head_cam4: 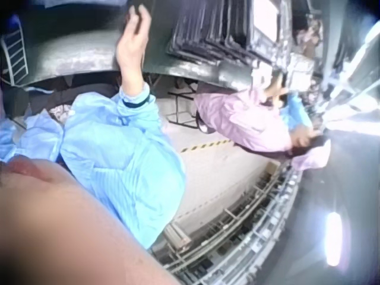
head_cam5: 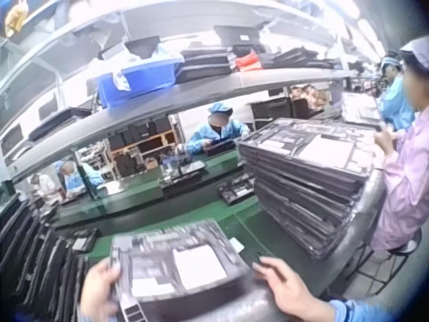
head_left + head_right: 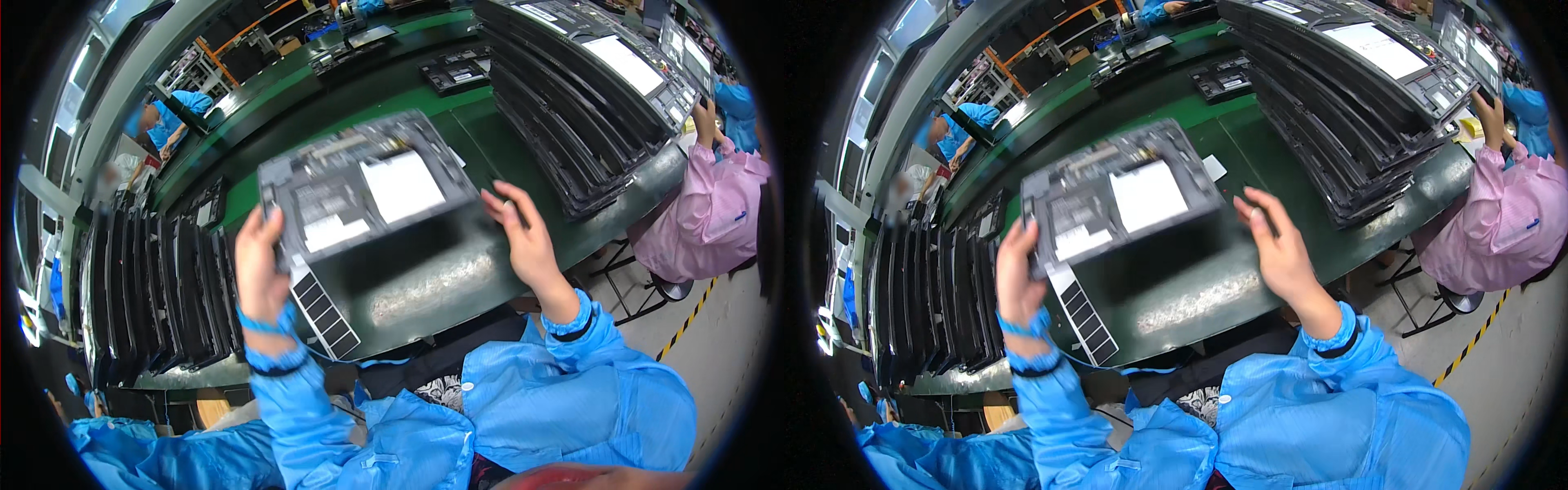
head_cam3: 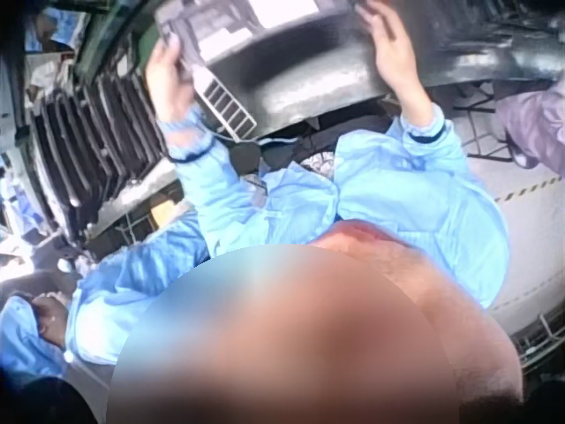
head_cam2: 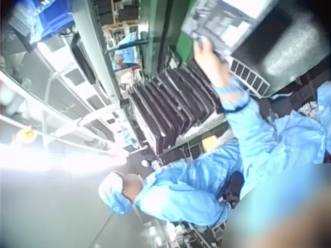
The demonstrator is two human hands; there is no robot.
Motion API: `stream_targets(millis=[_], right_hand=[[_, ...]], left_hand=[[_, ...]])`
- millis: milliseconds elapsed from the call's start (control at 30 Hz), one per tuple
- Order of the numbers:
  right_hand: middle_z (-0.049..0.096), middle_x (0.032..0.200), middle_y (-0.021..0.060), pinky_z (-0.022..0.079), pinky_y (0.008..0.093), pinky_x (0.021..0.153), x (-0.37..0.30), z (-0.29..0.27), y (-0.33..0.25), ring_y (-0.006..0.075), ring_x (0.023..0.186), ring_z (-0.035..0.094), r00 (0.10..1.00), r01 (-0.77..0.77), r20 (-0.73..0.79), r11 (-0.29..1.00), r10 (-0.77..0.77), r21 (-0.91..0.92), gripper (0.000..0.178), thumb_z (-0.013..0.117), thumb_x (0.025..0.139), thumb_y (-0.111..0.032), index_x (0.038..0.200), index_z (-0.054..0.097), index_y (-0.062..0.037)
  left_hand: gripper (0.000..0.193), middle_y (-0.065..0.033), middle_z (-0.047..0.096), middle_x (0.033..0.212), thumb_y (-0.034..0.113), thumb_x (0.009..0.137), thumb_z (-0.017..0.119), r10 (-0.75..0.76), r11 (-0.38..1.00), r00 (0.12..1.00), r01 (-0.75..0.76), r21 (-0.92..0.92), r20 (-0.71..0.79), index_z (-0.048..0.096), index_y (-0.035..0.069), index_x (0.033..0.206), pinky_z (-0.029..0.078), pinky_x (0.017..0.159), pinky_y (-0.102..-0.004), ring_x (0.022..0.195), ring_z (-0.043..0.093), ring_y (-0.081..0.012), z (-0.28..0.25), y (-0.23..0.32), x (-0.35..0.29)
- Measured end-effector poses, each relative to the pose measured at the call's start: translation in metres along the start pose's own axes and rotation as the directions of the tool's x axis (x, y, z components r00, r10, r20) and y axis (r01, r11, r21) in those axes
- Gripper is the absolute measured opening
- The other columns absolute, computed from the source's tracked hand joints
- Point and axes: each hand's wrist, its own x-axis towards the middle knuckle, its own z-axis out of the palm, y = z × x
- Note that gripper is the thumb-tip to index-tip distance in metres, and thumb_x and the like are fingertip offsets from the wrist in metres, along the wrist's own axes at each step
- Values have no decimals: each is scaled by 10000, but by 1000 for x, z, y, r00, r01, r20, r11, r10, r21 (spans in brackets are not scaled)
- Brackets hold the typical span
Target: Assembling internal components of laptops and stacking the units on an assembly line.
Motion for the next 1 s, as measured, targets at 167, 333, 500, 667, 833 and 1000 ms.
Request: stream_targets(millis=[167,333,500,667,833,1000], right_hand=[[601,1211,194,405,467,1030,-16,-13,10,398,1151,549,976,210,185,720,-114,-662,296,516,957,-157,1226,523,-35],[619,1188,170,398,481,1027,-14,-4,12,389,1153,544,932,354,303,685,-200,-637,265,560,919,-132,1162,560,-24],[640,1120,164,412,481,994,-10,-17,11,388,1134,542,959,277,233,685,-159,-674,257,569,907,-112,1146,563,-16],[649,1016,157,433,455,957,-2,-17,8,360,1148,535,949,300,286,646,-131,-702,286,613,877,-145,1137,576,-31],[647,1000,159,441,447,944,0,-6,10,358,1150,534,923,373,342,619,-174,-692,287,605,876,-143,1141,579,-36],[647,1041,163,439,449,956,-2,-17,18,367,1163,526,935,346,312,639,-170,-687,309,608,860,-138,1151,578,-40]], left_hand=[[287,-111,647,1097,104,959,542,-30,984,996,15,-179,-80,537,8,1229,540,860,-359,947,655,-208,-46,-24,165],[375,-145,611,1214,217,944,581,34,971,943,47,235,-331,532,6,1250,502,929,-414,1032,635,-280,-222,-71,284],[507,-230,628,1160,395,818,656,449,73,892,27,997,-57,632,42,1181,491,904,-435,1016,626,-409,10,-58,308],[820,-232,491,1313,403,806,747,-238,827,954,100,554,184,390,-106,1340,522,902,-419,1162,547,-352,195,-94,326],[667,-126,553,1275,438,813,730,-440,699,889,251,670,126,513,39,1302,437,910,-486,1130,535,-283,239,-155,395],[445,-102,588,1189,308,865,685,-481,840,855,387,380,193,542,88,1225,395,934,-557,1102,524,-264,253,-171,402]])
